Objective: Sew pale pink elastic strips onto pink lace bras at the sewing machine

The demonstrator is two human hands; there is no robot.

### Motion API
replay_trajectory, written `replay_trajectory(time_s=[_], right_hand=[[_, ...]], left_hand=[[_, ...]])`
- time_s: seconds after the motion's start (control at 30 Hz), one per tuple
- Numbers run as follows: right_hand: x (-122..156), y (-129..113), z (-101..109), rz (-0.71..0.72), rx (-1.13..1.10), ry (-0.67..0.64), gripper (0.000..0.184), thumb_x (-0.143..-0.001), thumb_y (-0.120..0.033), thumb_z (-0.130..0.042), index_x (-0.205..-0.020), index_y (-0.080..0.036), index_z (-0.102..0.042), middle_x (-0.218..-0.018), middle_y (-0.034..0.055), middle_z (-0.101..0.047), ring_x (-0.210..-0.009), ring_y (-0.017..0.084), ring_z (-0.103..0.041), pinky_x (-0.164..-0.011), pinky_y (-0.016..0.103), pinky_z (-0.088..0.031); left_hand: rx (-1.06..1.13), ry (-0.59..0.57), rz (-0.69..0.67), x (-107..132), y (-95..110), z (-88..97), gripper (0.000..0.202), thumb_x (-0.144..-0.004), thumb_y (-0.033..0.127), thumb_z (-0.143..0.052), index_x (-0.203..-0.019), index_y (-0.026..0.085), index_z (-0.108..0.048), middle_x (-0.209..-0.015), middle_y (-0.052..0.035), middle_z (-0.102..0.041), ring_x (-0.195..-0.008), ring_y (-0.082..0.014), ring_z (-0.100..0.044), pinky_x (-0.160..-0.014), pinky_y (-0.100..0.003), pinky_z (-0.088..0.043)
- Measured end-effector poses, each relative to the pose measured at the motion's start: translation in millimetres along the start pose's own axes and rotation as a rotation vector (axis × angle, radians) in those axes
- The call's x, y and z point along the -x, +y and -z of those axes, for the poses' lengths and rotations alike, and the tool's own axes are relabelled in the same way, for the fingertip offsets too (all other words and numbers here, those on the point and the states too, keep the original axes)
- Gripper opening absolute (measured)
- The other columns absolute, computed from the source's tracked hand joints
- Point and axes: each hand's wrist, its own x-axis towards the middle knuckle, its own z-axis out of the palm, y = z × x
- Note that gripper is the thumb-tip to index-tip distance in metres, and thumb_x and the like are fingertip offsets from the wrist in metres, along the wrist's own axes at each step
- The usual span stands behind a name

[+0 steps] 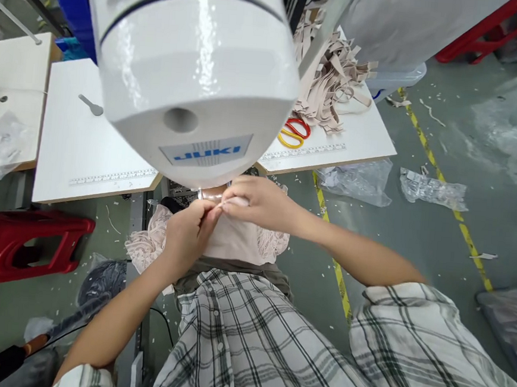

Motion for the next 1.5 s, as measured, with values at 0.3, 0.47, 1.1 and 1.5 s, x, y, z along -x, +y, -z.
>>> replay_trajectory(time_s=[0.3,0.47,1.1,1.5], right_hand=[[-25.8,-12.4,8.3,-0.002,0.173,-0.054,0.022,-0.078,-0.011,-0.048,-0.056,-0.017,-0.045,-0.058,-0.0020,-0.041,-0.059,0.010,-0.030,-0.059,0.031,-0.020],[-20.9,-9.5,4.9,-0.026,0.205,-0.049,0.021,-0.082,-0.013,-0.051,-0.063,-0.016,-0.056,-0.065,0.0006,-0.050,-0.060,0.011,-0.036,-0.059,0.029,-0.025],[27.8,27.7,-82.2,-0.090,-0.240,0.569,0.050,-0.093,-0.036,-0.061,-0.138,-0.025,-0.043,-0.113,0.0074,-0.058,-0.064,0.009,-0.055,-0.056,0.025,-0.049],[-8.0,30.5,-28.3,-0.045,-0.144,0.397,0.027,-0.082,-0.015,-0.060,-0.105,-0.022,-0.073,-0.109,0.0051,-0.065,-0.100,0.020,-0.063,-0.080,0.030,-0.056]], left_hand=[[-0.451,0.222,-0.585,-1.1,-61.1,0.0,0.041,-0.093,0.010,-0.049,-0.127,0.027,-0.064,-0.079,-0.0018,-0.070,-0.064,-0.0126,-0.059,-0.060,-0.028,-0.035],[-0.561,0.170,-0.613,-7.4,-52.1,7.7,0.039,-0.092,0.012,-0.049,-0.125,0.025,-0.065,-0.066,0.0006,-0.062,-0.057,-0.0134,-0.053,-0.055,-0.027,-0.031],[-0.656,-0.184,-0.633,-30.9,-50.2,27.2,0.046,-0.087,0.008,-0.043,-0.124,0.027,-0.065,-0.050,0.0037,-0.048,-0.045,-0.0134,-0.042,-0.048,-0.029,-0.011],[-0.746,-0.016,-0.392,-10.5,3.9,5.3,0.035,-0.090,0.011,-0.046,-0.123,0.010,-0.057,-0.055,0.0020,-0.055,-0.047,-0.0143,-0.053,-0.044,-0.030,-0.023]])
